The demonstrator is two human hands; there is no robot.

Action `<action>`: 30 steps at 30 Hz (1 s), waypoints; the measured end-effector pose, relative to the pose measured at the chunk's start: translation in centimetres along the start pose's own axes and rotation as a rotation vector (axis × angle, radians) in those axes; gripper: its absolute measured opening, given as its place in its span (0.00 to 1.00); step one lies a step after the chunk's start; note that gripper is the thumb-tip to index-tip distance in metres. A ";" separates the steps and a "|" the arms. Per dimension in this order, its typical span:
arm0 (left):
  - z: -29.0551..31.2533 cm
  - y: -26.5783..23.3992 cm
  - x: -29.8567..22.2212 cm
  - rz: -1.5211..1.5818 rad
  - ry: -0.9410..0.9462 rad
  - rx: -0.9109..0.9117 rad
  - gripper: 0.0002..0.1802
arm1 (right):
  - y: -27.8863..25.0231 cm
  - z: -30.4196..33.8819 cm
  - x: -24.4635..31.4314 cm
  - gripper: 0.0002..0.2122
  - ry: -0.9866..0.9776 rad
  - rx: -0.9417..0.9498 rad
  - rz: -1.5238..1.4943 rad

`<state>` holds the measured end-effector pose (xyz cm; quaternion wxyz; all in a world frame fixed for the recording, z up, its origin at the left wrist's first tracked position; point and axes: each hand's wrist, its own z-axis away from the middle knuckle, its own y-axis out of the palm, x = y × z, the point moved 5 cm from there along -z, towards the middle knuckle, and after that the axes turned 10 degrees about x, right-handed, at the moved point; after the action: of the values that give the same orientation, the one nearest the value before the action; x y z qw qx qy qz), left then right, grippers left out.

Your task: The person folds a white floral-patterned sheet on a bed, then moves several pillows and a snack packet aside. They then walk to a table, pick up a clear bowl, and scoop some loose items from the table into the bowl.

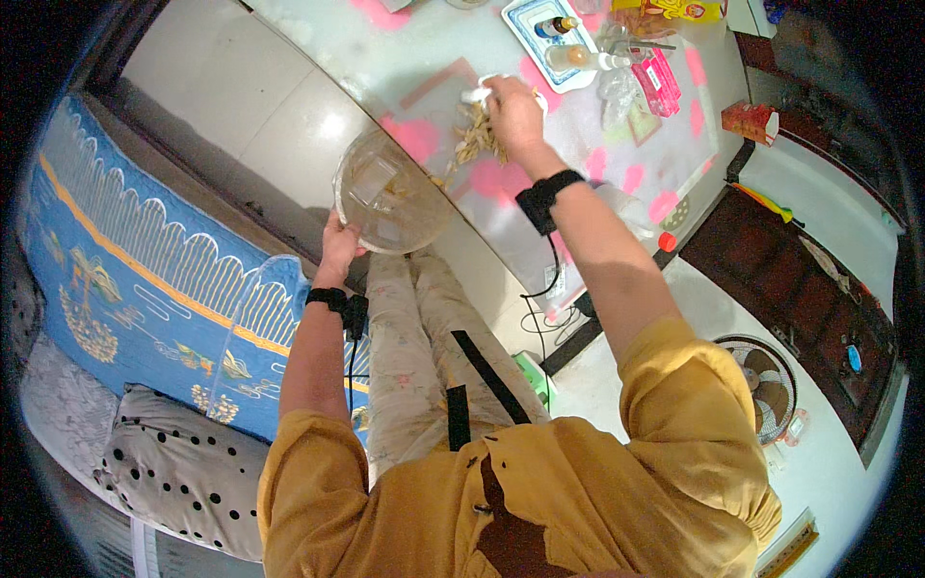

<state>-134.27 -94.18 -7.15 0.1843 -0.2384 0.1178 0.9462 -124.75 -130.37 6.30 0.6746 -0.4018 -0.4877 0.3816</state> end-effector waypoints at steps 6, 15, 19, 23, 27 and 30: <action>-0.1 0.2 0.7 -0.008 0.021 -0.034 0.22 | 4.1 5.2 5.3 0.12 -0.159 0.072 -0.127; 1.2 0.6 0.0 -0.024 -0.047 0.012 0.25 | 3.1 8.4 7.6 0.10 -0.214 0.042 -0.288; 1.3 0.9 0.2 0.025 -0.053 0.010 0.23 | -1.8 4.4 0.6 0.11 0.028 -0.091 -0.193; 0.8 1.4 1.2 -0.035 -0.084 0.043 0.25 | -3.1 0.1 -3.3 0.11 0.080 -0.102 0.035; 0.7 1.5 1.7 0.009 -0.017 0.040 0.24 | -0.6 -0.2 -3.0 0.10 0.117 -0.031 0.064; 0.8 1.6 1.8 0.012 0.006 0.003 0.24 | 1.3 2.0 -1.1 0.08 0.034 0.006 0.051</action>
<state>-136.69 -94.81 -7.18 0.1787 -0.2404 0.1211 0.9464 -127.12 -130.51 5.10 0.6741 -0.4186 -0.4646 0.3931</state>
